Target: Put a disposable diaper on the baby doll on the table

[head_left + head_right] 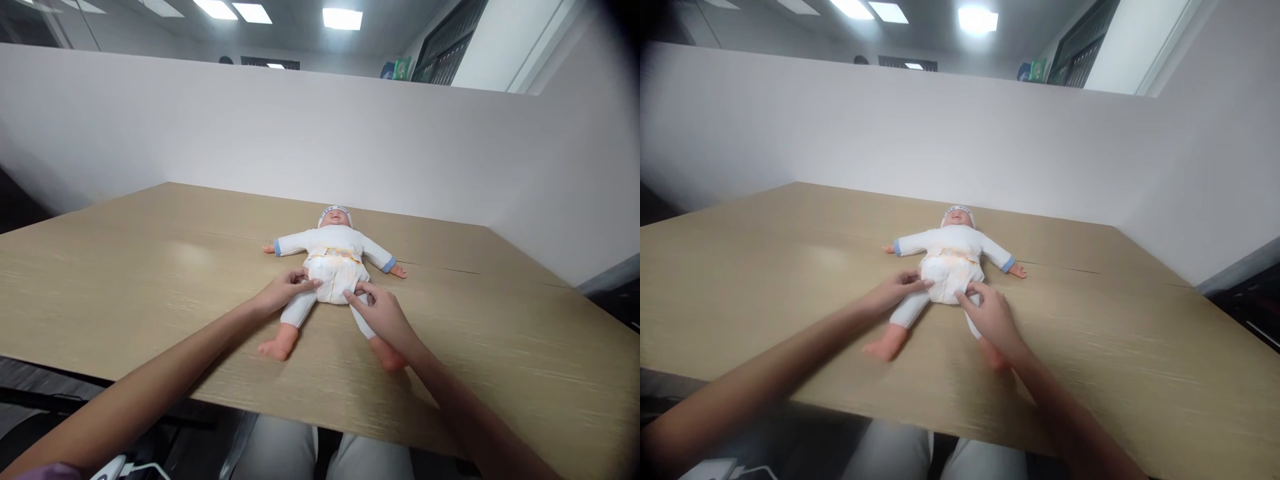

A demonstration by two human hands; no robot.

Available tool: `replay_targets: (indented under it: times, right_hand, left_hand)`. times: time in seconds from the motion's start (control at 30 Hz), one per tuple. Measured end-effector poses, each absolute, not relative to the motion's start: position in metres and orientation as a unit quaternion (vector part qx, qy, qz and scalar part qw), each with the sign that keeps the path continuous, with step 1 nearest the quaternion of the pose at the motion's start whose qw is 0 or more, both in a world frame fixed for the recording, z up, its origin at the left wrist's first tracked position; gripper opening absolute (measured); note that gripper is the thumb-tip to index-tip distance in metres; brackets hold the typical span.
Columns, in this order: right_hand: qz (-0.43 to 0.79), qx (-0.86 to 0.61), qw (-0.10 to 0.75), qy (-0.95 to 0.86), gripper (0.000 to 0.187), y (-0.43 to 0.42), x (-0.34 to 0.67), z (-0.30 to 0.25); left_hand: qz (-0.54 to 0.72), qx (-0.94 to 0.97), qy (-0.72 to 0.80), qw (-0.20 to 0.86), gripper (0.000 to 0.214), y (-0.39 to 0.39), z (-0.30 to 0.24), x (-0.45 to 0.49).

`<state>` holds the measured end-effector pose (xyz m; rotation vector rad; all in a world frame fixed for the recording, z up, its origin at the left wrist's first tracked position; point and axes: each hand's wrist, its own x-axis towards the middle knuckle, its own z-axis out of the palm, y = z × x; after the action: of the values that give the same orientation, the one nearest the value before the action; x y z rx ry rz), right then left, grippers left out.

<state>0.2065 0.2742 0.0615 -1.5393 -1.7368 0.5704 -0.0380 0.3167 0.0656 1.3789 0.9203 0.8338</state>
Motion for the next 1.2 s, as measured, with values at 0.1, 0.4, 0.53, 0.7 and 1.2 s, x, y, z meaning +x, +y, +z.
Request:
replay_targets:
  times: [0.1,0.4,0.53,0.7,1.2]
  right_hand:
    - [0.292,-0.579,0.375,-0.662,0.039,0.281,0.216,0.059]
    - [0.383,-0.493,0.394,-0.674,0.044,0.289,0.243,0.073]
    - [0.249,-0.524,0.425,-0.695,0.044,0.295,0.251,0.066]
    - [0.004,-0.597,0.443,-0.669,0.042,0.317,0.265,0.043]
    - [-0.065,-0.653,0.315,-0.685,0.035,0.394,0.261,0.027]
  left_hand:
    - [0.374,0.597,0.397,0.589,0.053,0.318,0.063,-0.038]
    - [0.419,0.644,0.458,0.447,0.052,0.310,0.064,-0.038]
    - [0.429,0.702,0.482,0.301,0.051,0.318,0.057,-0.046]
    - [0.424,0.713,0.536,0.155,0.041,0.353,0.044,-0.063]
    - [0.248,0.746,0.617,0.019,0.043,0.424,0.049,-0.051]
